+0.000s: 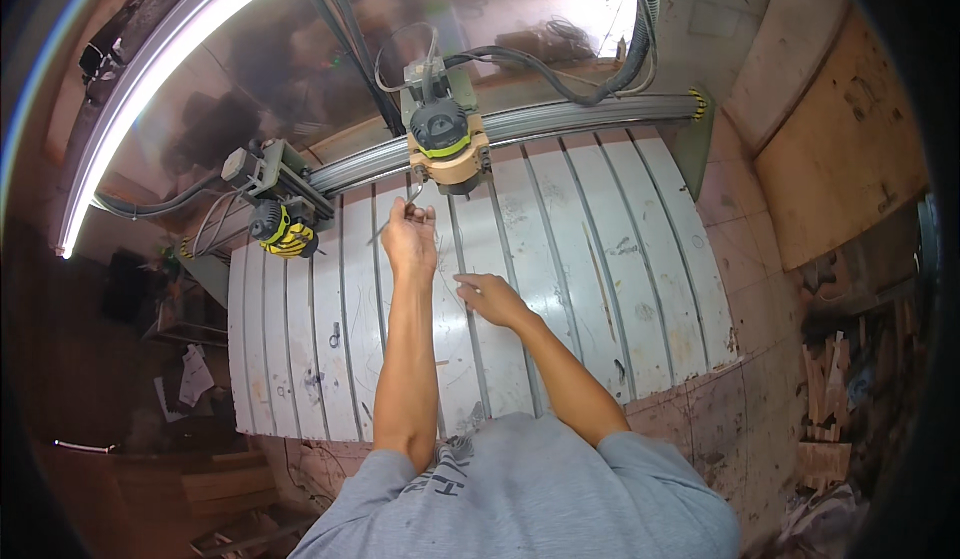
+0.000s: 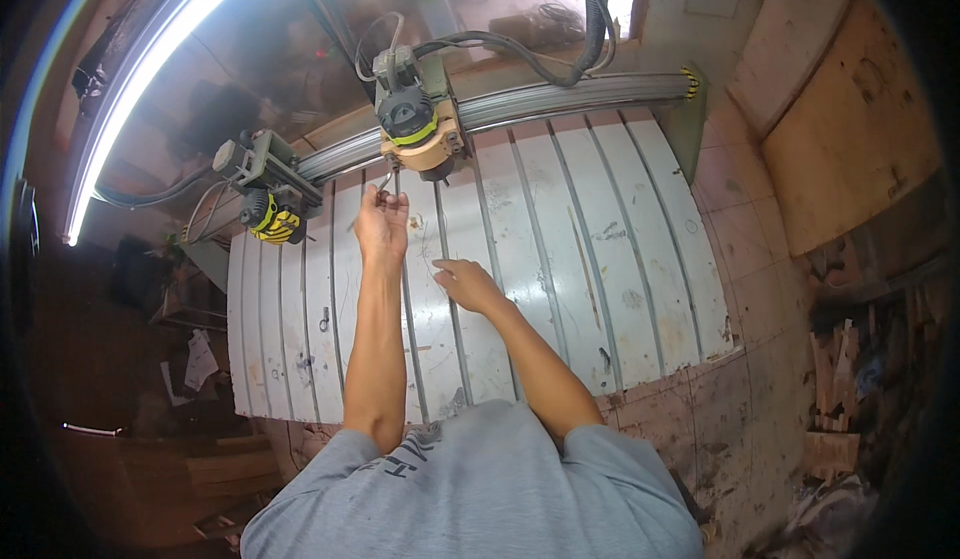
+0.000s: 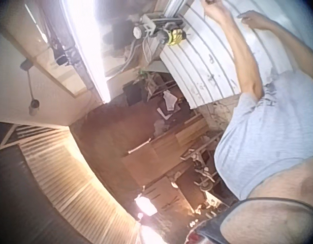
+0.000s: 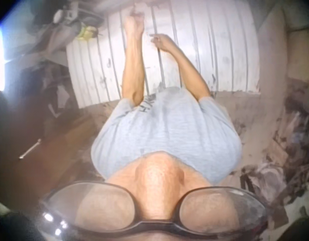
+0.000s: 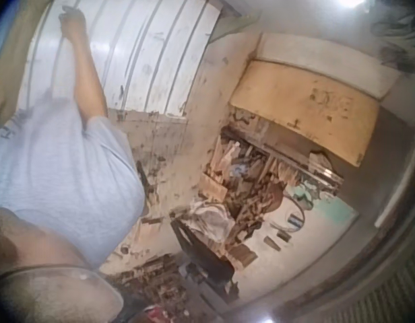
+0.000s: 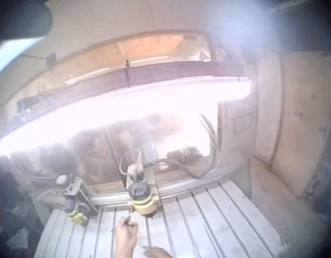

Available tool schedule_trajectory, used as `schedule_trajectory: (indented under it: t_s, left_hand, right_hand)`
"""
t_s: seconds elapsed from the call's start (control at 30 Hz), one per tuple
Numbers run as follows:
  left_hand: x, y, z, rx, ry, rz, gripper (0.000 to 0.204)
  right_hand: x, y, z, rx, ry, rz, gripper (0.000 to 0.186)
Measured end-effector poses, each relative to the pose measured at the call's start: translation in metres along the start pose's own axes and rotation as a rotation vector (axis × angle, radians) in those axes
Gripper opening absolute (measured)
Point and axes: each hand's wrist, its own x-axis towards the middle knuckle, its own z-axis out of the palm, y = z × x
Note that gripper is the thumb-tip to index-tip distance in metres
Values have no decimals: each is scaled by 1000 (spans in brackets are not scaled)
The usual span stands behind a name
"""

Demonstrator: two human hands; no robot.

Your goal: The person uses an allen wrench to loosen and tighten screws on a CNC machine spindle motor, while holding the motor with their other hand.

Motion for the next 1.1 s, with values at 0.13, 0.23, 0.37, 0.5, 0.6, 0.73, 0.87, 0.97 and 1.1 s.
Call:
schedule_trajectory:
  t_s: [0.13,0.23,0.37,0.5,0.6,0.73,0.87,0.97,1.1]
  left_hand:
    - [7,13,4,419,64,319,21]
    - [2,28,16,840,39,699,25]
    - [-7,50,32,1228,-91,1021,26]
    - [-16,66,47,1446,-232,1048,26]
    - [-14,70,49,1545,-285,1110,29]
    - [-24,77,53,1427,-321,1005,27]
    - [-45,80,69,1062,-251,860,28]
    - [-73,78,78,1205,-333,970,24]
    - [-96,42,62,1536,-802,1269,11]
  right_hand:
    - [-33,21,-10,90,32,90,46]
    - [-49,28,-19,120,70,150,44]
    - [-55,19,-29,123,129,157,42]
    - [-53,-5,-43,90,186,63,41]
    - [-51,-29,-54,111,231,12,40]
    - [-44,-50,-70,143,331,-97,39]
    - [-40,-80,-79,191,386,-227,39]
    - [-51,-101,-86,291,467,-267,39]
    - [-71,-124,-103,28,610,-457,32]
